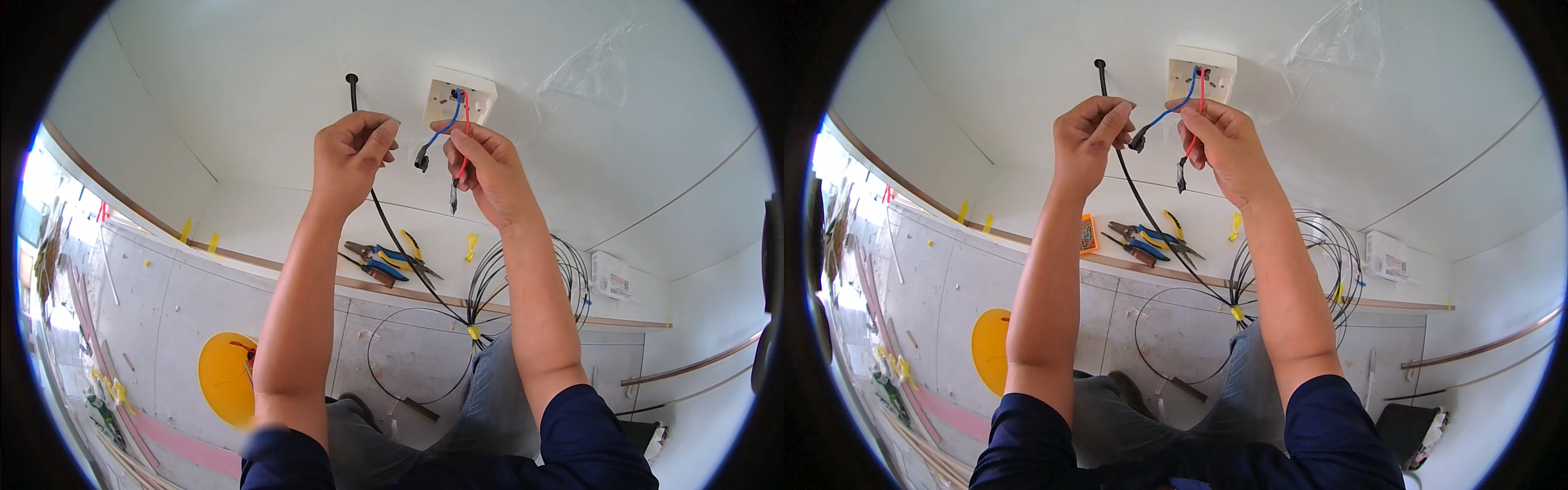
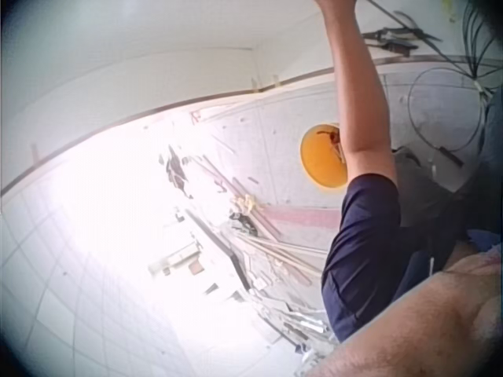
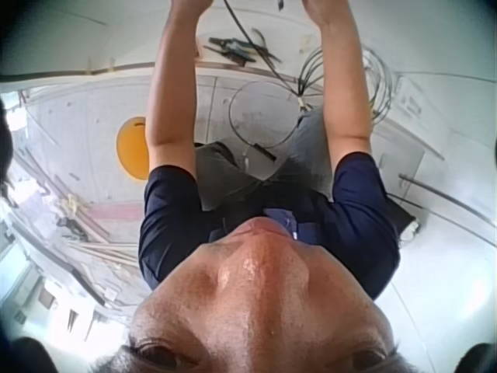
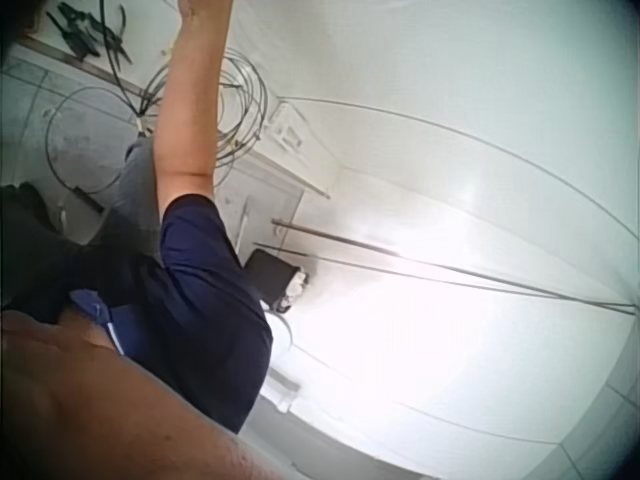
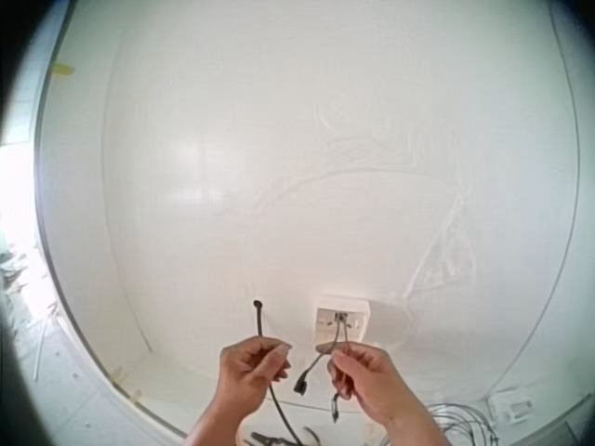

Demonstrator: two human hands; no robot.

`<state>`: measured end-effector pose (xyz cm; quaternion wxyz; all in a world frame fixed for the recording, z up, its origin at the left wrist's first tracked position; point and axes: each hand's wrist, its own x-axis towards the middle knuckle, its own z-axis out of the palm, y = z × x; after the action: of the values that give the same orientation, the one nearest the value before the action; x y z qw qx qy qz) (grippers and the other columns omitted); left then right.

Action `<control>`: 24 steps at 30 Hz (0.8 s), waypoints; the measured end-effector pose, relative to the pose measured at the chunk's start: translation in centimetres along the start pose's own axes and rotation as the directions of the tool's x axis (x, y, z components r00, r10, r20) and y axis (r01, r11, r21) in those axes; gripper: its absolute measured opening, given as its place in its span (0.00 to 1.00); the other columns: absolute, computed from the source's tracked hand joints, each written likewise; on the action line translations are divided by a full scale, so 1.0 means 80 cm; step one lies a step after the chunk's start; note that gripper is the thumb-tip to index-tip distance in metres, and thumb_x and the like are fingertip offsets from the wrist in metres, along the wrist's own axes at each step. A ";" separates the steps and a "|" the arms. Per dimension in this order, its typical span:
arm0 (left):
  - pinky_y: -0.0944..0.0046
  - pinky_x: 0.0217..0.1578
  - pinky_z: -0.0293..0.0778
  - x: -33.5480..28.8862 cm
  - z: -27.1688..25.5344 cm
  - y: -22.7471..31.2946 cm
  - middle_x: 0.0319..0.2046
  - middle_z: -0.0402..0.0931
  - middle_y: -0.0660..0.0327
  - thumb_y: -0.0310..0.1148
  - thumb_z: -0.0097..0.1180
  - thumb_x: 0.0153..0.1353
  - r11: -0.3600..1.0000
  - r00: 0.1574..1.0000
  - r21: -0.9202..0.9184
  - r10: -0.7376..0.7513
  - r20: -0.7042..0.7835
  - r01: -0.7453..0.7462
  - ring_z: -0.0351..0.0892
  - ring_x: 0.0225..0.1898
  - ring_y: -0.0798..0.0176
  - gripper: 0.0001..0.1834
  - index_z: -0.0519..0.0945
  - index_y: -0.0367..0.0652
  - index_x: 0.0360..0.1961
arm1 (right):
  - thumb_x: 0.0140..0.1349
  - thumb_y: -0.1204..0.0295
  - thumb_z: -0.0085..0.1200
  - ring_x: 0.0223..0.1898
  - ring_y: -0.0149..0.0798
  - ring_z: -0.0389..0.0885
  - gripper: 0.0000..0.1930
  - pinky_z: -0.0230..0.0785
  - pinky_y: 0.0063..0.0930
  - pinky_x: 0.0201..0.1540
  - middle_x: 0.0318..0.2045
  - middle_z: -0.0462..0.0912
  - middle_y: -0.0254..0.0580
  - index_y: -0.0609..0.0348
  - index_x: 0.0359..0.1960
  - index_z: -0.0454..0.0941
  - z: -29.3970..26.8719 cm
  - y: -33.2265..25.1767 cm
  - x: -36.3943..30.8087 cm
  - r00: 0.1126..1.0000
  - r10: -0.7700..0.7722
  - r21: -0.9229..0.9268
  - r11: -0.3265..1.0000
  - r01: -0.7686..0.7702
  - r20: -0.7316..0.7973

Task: The person strips the insulation off a red wire using a screwdriver, then retrieves a white electrical outlet cover from a yellow bucket and places it on the wall. They then move to another outlet, strip wires, and connect them to the outlet terminals using pliers.

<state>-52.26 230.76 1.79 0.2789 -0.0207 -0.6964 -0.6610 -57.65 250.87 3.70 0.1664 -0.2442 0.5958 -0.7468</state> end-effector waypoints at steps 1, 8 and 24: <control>0.71 0.30 0.75 0.000 0.002 0.002 0.26 0.82 0.62 0.35 0.61 0.71 1.000 1.000 -0.012 -0.017 0.007 0.017 0.78 0.26 0.71 0.12 0.86 0.34 0.40 | 0.74 0.64 0.54 0.23 0.21 0.67 0.14 0.59 0.18 0.27 0.24 0.74 0.25 0.60 0.50 0.85 -0.002 0.001 0.001 1.000 0.011 0.023 1.000 -0.011 0.000; 0.70 0.24 0.68 0.001 0.019 0.018 0.21 0.78 0.63 0.50 0.63 0.69 0.965 0.949 -0.076 -0.231 0.214 0.252 0.73 0.21 0.72 0.24 0.85 0.35 0.32 | 0.75 0.60 0.55 0.21 0.21 0.64 0.16 0.55 0.19 0.25 0.22 0.71 0.23 0.60 0.50 0.84 -0.008 0.009 0.007 0.996 0.044 0.083 0.996 -0.037 -0.075; 0.69 0.28 0.69 0.002 0.050 0.012 0.23 0.77 0.64 0.39 0.60 0.69 0.854 0.824 -0.143 -0.419 0.381 0.501 0.72 0.24 0.71 0.14 0.86 0.38 0.35 | 0.72 0.59 0.61 0.22 0.21 0.60 0.20 0.62 0.23 0.29 0.21 0.63 0.21 0.61 0.57 0.82 0.009 0.003 0.030 0.966 -0.021 0.014 1.000 0.026 -0.256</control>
<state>-53.41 234.54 2.84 -0.0172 0.0036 -0.6336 -0.7735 -59.22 248.97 3.95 0.0812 -0.1513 0.6027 -0.7793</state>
